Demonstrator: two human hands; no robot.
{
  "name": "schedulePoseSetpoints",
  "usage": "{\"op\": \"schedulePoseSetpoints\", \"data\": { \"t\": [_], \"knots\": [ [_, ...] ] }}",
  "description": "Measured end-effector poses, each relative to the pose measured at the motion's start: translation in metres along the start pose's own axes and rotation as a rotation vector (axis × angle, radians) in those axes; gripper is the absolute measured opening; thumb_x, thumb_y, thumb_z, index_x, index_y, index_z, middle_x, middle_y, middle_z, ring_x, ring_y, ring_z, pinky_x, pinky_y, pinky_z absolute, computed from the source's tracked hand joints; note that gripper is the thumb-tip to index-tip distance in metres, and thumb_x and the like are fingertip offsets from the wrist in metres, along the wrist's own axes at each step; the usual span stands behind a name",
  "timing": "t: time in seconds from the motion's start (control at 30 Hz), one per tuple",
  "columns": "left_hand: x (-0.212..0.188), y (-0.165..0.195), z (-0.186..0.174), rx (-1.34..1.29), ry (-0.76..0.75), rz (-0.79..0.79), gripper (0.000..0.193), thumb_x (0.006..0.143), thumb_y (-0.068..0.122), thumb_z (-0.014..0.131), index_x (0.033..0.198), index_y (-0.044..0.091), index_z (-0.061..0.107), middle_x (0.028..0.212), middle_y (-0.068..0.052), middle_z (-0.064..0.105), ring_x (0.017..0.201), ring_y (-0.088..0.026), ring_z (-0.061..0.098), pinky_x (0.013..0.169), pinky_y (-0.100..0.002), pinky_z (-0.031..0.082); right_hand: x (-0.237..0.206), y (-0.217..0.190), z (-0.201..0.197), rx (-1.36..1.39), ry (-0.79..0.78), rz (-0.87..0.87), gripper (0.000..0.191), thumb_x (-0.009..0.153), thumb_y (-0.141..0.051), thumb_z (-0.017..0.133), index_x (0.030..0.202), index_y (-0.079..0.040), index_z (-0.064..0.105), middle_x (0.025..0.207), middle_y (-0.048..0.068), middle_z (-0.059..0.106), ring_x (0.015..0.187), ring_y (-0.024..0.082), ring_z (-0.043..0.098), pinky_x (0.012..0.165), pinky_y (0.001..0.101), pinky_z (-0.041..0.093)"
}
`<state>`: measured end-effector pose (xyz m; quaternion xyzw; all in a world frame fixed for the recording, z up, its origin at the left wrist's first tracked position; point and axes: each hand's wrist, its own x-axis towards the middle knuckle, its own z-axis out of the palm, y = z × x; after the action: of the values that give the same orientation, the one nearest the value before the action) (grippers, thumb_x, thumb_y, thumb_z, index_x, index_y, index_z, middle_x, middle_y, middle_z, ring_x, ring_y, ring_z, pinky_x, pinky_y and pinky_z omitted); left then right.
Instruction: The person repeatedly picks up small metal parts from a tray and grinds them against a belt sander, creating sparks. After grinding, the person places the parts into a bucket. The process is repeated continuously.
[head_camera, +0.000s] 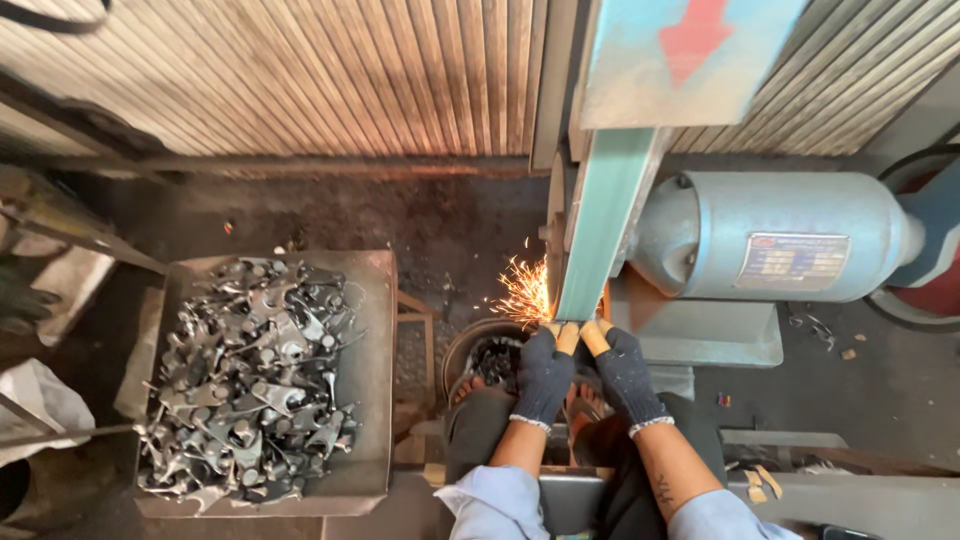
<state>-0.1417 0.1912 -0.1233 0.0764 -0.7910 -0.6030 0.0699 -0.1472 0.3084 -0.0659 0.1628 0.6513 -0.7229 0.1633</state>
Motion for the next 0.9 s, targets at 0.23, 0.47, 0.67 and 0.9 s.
{"op": "schedulePoseSetpoints", "data": {
  "t": [0.23, 0.47, 0.67, 0.9],
  "knots": [
    [0.003, 0.024, 0.013, -0.099, -0.170, -0.155, 0.035, 0.099, 0.037, 0.059, 0.107, 0.005, 0.071, 0.093, -0.018, 0.075, 0.083, -0.032, 0.074, 0.074, -0.041, 0.056, -0.009, 0.010, -0.023, -0.231, 0.118, -0.242, 0.037, 0.100, -0.037, 0.060, 0.106, -0.002, 0.070, 0.094, 0.003, 0.069, 0.086, 0.013, 0.059, 0.076, 0.0309, 0.049],
    [-0.027, 0.050, -0.152, 0.369, -0.063, 0.452, 0.039, 0.092, 0.037, 0.069, 0.111, 0.003, 0.069, 0.107, -0.019, 0.071, 0.101, -0.038, 0.069, 0.089, -0.045, 0.054, -0.058, 0.025, -0.015, -0.722, 0.166, -0.325, 0.051, 0.095, -0.037, 0.070, 0.133, -0.003, 0.065, 0.117, 0.016, 0.072, 0.109, 0.025, 0.067, 0.095, 0.0376, 0.048],
    [-0.077, 0.009, -0.308, 1.112, -0.054, -0.064, 0.021, 0.094, 0.020, 0.055, 0.106, 0.006, 0.067, 0.092, -0.019, 0.072, 0.083, -0.037, 0.071, 0.070, -0.047, 0.056, -0.094, 0.027, 0.004, -0.798, -0.215, -0.131, 0.048, 0.092, -0.038, 0.069, 0.128, -0.006, 0.070, 0.115, 0.015, 0.072, 0.110, 0.027, 0.067, 0.097, 0.0361, 0.050],
    [-0.072, 0.009, -0.318, 1.313, -0.244, 0.123, 0.036, 0.102, 0.019, 0.041, 0.126, 0.010, 0.066, 0.117, -0.021, 0.071, 0.090, -0.037, 0.073, 0.074, -0.049, 0.058, -0.110, 0.051, 0.034, -1.286, -0.414, -0.171, 0.063, 0.089, -0.054, 0.063, 0.140, -0.018, 0.058, 0.140, 0.012, 0.060, 0.128, 0.032, 0.056, 0.104, 0.0398, 0.045]
  ]
}}
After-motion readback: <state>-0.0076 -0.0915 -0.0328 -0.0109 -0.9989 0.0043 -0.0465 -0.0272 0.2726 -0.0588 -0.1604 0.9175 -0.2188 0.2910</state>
